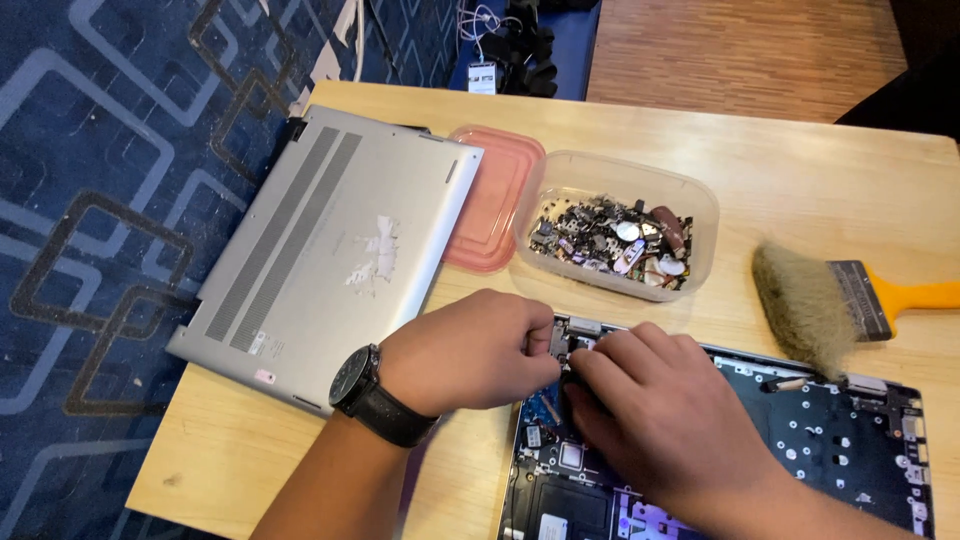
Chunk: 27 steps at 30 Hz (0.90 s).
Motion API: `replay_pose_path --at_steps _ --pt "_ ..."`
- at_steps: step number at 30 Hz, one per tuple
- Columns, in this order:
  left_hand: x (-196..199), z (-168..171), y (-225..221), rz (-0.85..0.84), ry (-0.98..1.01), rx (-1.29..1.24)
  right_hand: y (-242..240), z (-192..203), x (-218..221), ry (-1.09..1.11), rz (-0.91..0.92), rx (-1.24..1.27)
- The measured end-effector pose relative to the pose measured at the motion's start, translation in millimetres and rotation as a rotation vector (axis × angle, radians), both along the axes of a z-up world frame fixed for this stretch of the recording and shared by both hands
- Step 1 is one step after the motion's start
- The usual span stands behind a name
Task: Cleaning and removing internal components of a laptop using a brush and a screwdriver
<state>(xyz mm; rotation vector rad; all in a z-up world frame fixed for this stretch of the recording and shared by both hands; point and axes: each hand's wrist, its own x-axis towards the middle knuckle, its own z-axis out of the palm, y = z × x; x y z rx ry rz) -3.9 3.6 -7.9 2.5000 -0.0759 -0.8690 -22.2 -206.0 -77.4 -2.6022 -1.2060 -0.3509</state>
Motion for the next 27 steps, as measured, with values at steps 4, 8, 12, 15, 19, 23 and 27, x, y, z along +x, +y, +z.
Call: replay_pose_path --at_steps 4,8,12,15,19,23,27 --pt "1 -4 3 -0.012 -0.009 -0.004 0 -9 11 0.220 0.101 0.213" --pt "0 -2 1 -0.006 0.009 0.001 -3 -6 12 0.250 0.173 0.264" --pt "-1 -1 0 -0.009 0.024 0.025 -3 -6 17 0.240 0.191 0.285" --pt "-1 -3 0 -0.031 -0.019 0.015 -5 -1 21 0.269 0.254 0.262" --pt "-2 -1 2 -0.013 -0.003 0.011 -7 -3 28 0.299 0.303 0.285" --pt "-1 -2 0 -0.008 -0.013 0.013 -7 -5 30 0.287 0.310 0.307" --pt "-1 -2 0 -0.003 -0.003 0.016 -2 -3 24 0.268 0.275 0.348"
